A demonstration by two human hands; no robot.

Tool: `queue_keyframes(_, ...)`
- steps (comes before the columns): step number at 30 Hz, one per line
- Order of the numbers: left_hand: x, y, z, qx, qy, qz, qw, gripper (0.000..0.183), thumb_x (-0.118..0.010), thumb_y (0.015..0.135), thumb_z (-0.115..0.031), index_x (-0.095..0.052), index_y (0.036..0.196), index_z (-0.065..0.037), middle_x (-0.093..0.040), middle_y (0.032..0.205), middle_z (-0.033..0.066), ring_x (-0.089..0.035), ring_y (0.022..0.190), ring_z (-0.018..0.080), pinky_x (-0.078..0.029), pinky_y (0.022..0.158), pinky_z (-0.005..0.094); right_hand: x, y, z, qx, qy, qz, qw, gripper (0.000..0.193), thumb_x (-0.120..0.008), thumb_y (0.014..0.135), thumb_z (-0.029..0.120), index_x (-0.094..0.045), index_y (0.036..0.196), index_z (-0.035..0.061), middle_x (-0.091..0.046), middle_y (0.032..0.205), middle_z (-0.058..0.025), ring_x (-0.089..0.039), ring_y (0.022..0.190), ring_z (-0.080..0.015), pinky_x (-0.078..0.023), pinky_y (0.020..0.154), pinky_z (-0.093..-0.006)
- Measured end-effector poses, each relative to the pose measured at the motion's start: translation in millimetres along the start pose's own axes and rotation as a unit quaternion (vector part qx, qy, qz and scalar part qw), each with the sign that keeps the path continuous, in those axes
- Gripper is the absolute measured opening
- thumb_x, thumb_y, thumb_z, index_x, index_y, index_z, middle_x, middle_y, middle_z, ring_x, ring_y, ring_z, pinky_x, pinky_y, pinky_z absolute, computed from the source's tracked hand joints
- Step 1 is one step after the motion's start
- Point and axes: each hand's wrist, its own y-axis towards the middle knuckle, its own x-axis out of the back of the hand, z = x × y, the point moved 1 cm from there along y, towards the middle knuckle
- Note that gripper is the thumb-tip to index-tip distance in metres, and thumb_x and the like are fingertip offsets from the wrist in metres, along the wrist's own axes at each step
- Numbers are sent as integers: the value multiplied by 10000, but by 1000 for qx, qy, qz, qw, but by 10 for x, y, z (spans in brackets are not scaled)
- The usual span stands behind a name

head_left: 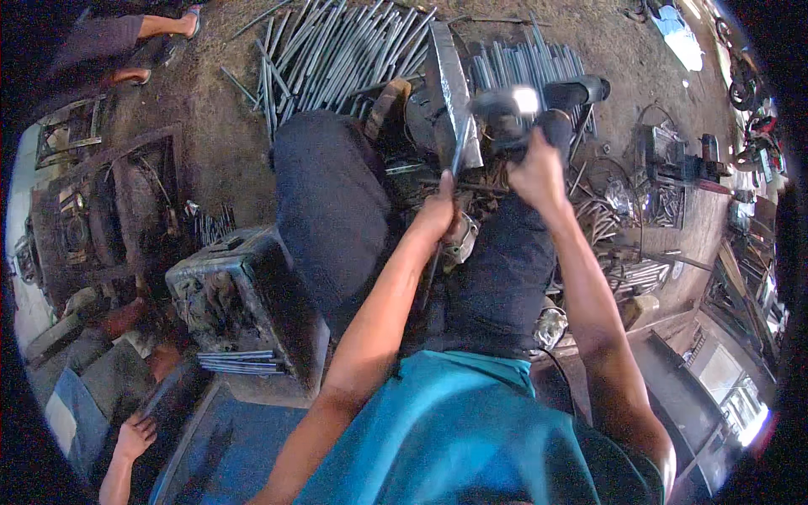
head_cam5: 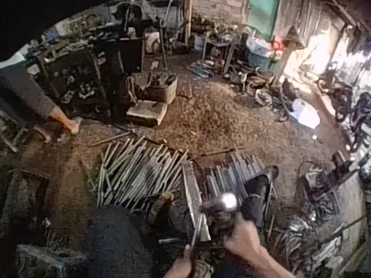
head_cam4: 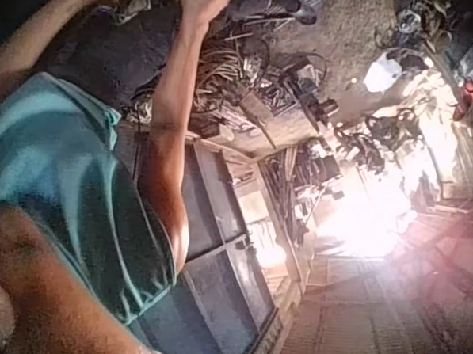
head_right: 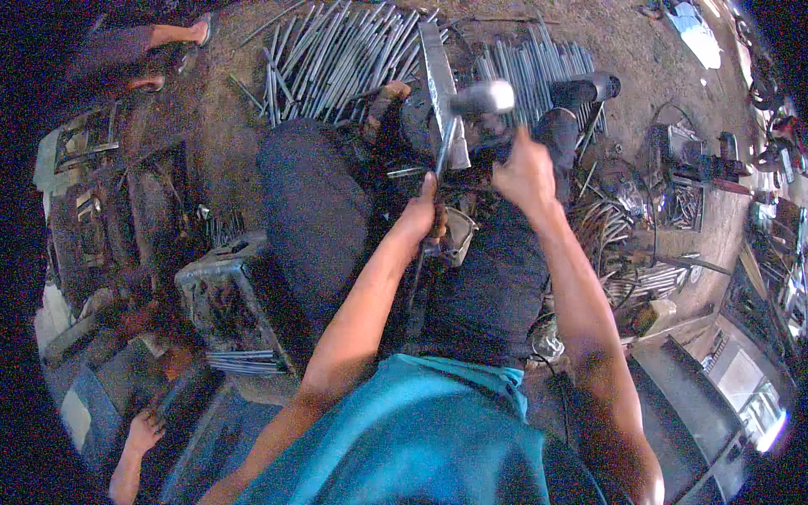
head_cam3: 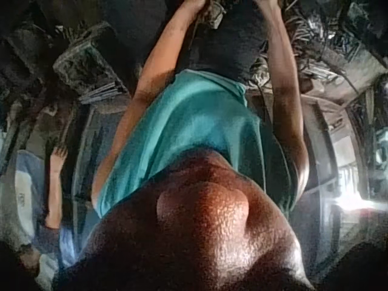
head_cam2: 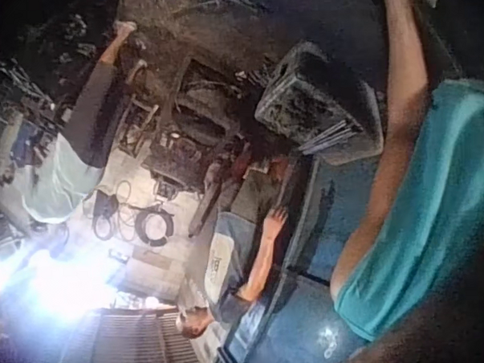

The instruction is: The person hammers a metal pin into a metal joint assembly to secure it.

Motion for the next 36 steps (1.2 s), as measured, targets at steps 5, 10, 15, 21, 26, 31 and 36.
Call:
queue_keyframes(5,46,-30,110,40,-74,89,992,630,-340,836,-755,-386,646,-156,-323,515,-48,-293,374,93,-221,352,262,375,242,172,-15,-34,29,999,491,-592,647,106,-556,1130,26,-628,785,-260,-621,806,-434,-493,742,-503)
queue_keyframes(10,-69,-31,61,22,-88,34,995,606,-375,836,-741,-401,708,-149,-295,522,-63,-266,386,52,-199,357,221,1575,704,499,167,-62,-128,976,477,-708,647,124,-602,1101,22,-690,880,-156,-675,773,-234,-529,745,-376)
queue_keyframes(15,67,-66,12,10,-63,23,998,609,-350,854,-728,-397,665,-151,-295,506,-65,-264,371,59,-206,350,228,1888,798,1413,99,69,-495,860,132,-646,797,18,-542,716,33,-529,589,-15,-494,460,-104,-403,424,-271)
queue_keyframes(21,-17,-23,-44,22,-49,20,998,635,-329,869,-714,-391,593,-145,-357,490,-43,-313,353,80,-234,345,251,146,59,110,102,111,-165,975,382,-681,650,70,-534,982,-46,-630,703,-98,-615,691,-290,-483,706,-369)
queue_keyframes(26,-2,-6,63,12,-30,40,999,648,-315,852,-742,-392,605,-147,-352,497,-30,-315,368,94,-233,356,256,363,291,41,-26,-40,-4,999,366,-669,650,140,-518,937,-31,-605,705,-260,-611,779,-458,-486,702,-496)
queue_keyframes(31,-6,-6,75,26,-51,40,998,633,-335,841,-749,-402,652,-149,-312,511,-61,-272,375,64,-209,355,236,1555,679,589,89,87,-152,981,361,-709,614,161,-626,925,-4,-627,689,-162,-640,646,-238,-506,641,-341)
queue_keyframes(36,4,-59,25,12,-36,19,999,629,-336,848,-739,-416,658,-145,-332,512,-55,-292,375,62,-226,351,235,2377,619,1131,192,58,-293,935,97,-643,820,127,-661,853,37,-618,667,-6,-573,575,-91,-444,565,-250)
